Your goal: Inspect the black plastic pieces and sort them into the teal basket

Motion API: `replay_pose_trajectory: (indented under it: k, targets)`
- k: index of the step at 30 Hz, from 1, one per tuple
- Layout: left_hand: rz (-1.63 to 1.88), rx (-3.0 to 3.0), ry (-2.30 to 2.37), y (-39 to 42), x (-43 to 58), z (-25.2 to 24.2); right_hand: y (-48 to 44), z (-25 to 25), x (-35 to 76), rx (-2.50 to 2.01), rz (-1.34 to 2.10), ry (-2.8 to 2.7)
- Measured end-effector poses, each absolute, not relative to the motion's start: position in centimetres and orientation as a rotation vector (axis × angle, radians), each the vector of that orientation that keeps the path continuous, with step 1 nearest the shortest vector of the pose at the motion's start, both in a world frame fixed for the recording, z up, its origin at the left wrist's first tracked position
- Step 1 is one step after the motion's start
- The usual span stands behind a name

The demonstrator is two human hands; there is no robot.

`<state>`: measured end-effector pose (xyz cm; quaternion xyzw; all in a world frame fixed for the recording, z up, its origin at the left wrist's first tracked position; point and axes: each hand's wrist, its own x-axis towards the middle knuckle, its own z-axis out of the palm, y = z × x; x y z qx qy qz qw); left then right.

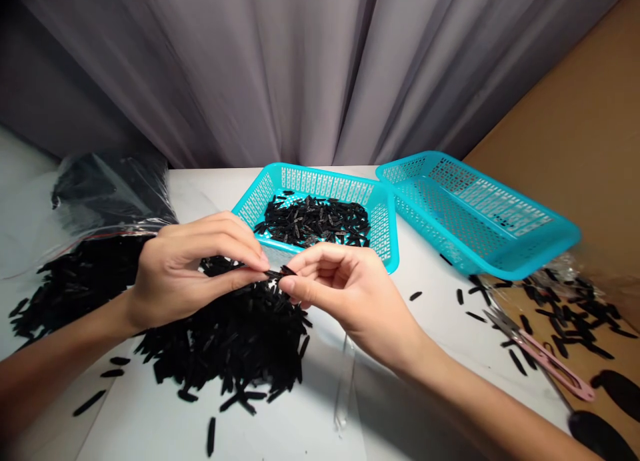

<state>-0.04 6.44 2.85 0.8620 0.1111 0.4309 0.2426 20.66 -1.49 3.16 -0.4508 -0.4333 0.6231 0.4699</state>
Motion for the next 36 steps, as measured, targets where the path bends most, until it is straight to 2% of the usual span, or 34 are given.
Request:
replay_pose_trajectory:
  k: [36]
  targets:
    - [1.128,2.288,0.439,5.91,0.01,2.89,-1.61,3.31,20.79,-1.114,1.476,-1.078]
